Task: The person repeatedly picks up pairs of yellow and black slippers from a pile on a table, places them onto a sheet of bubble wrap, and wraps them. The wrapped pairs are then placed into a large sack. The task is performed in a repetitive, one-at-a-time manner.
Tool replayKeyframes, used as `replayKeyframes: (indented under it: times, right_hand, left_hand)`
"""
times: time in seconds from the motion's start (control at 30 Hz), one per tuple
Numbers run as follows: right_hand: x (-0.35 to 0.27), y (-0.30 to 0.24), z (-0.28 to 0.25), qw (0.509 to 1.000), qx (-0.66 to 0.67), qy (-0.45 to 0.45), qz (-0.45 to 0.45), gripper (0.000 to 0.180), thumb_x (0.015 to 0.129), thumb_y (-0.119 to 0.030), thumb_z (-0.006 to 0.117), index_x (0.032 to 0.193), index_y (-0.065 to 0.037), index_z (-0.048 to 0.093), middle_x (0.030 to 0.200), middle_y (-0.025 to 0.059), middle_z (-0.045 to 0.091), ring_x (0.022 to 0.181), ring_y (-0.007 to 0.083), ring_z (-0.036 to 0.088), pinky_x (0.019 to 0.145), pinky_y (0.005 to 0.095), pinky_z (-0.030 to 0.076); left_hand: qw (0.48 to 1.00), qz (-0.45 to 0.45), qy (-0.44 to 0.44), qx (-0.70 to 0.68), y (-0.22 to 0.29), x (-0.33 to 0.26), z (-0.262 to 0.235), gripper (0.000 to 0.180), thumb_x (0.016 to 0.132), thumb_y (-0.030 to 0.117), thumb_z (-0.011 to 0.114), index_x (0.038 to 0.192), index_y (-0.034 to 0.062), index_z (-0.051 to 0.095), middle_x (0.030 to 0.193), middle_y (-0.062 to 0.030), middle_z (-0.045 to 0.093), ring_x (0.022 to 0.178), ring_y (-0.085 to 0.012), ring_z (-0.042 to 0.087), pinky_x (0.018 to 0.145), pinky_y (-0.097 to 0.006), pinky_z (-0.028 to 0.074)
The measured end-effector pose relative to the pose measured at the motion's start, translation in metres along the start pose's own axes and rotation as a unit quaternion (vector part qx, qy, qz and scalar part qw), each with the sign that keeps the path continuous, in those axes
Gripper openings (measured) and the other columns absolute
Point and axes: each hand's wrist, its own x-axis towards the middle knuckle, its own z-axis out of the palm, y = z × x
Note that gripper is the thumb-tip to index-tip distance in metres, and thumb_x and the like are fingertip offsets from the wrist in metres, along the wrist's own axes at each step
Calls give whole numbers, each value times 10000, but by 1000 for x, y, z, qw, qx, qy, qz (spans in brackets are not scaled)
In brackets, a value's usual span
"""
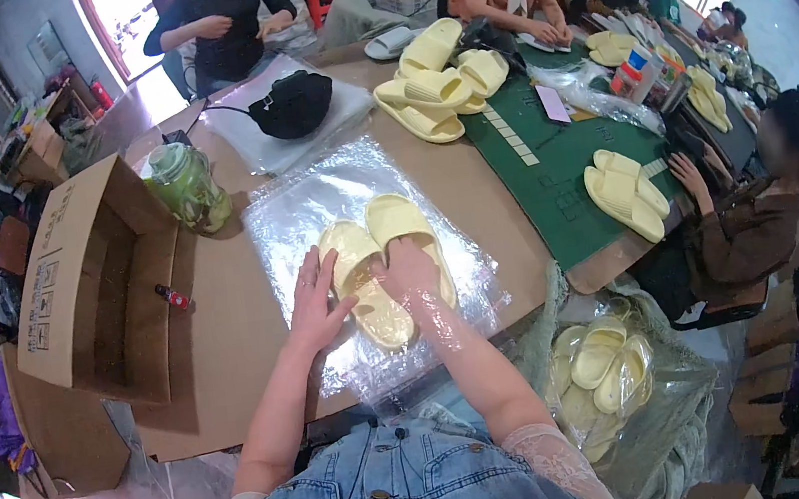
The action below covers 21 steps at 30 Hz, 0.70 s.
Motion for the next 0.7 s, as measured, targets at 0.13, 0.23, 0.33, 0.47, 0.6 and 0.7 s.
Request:
replayKeyframes:
  times: [0.13, 0.23, 0.33, 0.47, 0.6, 0.7]
  right_hand:
    - [-4, 10, 5, 993, 78, 49, -72, 470, 891, -405, 657, 1104, 4, 567, 1168, 214, 567, 1076, 399, 593, 890, 495, 506]
    - [-23, 13, -14, 975, 181, 51, -118, 496, 877, -248, 712, 1261, 11, 533, 1207, 219, 547, 1078, 399, 583, 912, 476, 499]
    - [-61, 26, -26, 955, 227, 73, -179, 543, 845, -110, 746, 1333, -10, 530, 1252, 209, 553, 1128, 377, 578, 939, 425, 502]
    - [-122, 53, -36, 944, 190, 45, -267, 452, 851, -95, 740, 1269, -10, 593, 1293, 191, 573, 1164, 338, 585, 946, 391, 508]
    - [-163, 63, -85, 885, 401, -163, -169, 217, 858, -46, 704, 1061, 28, 684, 1054, 149, 690, 989, 242, 665, 854, 344, 524]
    - [-172, 74, -112, 797, 554, -177, -163, 54, 853, 1, 665, 837, 30, 708, 771, 78, 703, 734, 131, 663, 689, 254, 498]
  left_hand:
    - [1000, -12, 8, -21, -2, 0, 0, 807, 862, 395, 682, 1537, 111, 342, 1579, -291, 249, 1460, -453, 248, 1198, -497, 223]
    - [999, -9, 11, -29, -5, -1, 2, 796, 871, 387, 679, 1541, 124, 339, 1584, -286, 245, 1463, -456, 243, 1197, -496, 226]
    - [999, -10, 14, -28, -8, -1, 5, 805, 880, 458, 666, 1543, 146, 332, 1581, -290, 239, 1454, -460, 250, 1203, -505, 215]
    - [999, -12, 13, -29, -8, -1, 5, 798, 891, 470, 652, 1546, 146, 330, 1581, -286, 242, 1456, -456, 249, 1204, -503, 215]
    - [999, -24, 11, -31, -6, -2, 3, 772, 900, 439, 644, 1541, 135, 340, 1578, -288, 250, 1454, -455, 256, 1200, -496, 221]
    - [999, -26, 10, -30, -3, -1, 3, 754, 918, 456, 628, 1540, 137, 344, 1572, -293, 263, 1455, -442, 262, 1199, -493, 218]
